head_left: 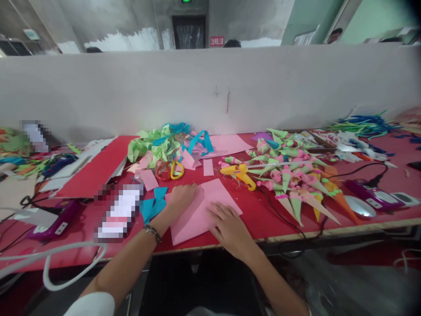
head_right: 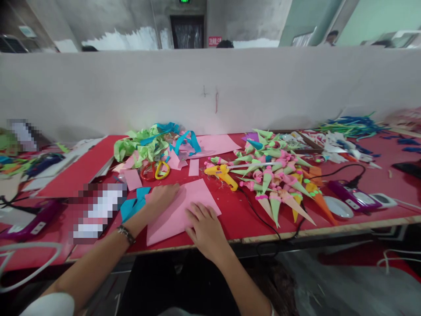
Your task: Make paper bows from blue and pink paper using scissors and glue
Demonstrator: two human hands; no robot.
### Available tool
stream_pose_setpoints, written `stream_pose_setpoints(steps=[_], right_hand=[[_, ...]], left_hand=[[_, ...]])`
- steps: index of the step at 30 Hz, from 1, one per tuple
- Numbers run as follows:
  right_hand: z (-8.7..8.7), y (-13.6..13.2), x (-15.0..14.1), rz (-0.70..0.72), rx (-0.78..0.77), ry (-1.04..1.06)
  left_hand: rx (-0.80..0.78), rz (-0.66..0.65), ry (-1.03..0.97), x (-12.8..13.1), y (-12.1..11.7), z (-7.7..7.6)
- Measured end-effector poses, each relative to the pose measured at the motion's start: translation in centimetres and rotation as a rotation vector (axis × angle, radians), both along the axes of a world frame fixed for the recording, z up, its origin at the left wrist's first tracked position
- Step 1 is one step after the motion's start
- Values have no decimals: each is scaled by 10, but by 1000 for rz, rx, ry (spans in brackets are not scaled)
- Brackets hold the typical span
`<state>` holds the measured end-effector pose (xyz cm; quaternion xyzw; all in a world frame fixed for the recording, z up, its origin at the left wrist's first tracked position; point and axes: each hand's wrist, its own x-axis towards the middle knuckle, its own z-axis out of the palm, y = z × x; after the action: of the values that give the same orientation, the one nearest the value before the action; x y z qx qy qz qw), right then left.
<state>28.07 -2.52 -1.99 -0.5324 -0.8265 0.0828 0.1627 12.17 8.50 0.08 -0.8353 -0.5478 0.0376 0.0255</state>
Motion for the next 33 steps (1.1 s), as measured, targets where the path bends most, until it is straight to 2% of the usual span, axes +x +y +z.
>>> stream_pose_setpoints(steps=[6,13,18,21,24,29,33], right_hand=[[4,-12,9,47,-78,-79],[13,-27,16,51,-181,-88],[11,-29,16,31,-220,-82],[10,-29,15,29,-223,-79],[11,-29,14,18,-235,-78],[13,-28,12,13,-245,-73],[13,-27,12,14,-242,-80]], left_hand=[[23,-21,-8,1,8,-4],[60,-64,-33,-4,1,-4],[95,-98,-46,-3,7,-4],[177,-141,-61,-1,9,-4],[201,-240,-65,-1,4,-5],[31,-562,-169,-10,-21,-7],[-26,-607,-232,-22,-43,-6]])
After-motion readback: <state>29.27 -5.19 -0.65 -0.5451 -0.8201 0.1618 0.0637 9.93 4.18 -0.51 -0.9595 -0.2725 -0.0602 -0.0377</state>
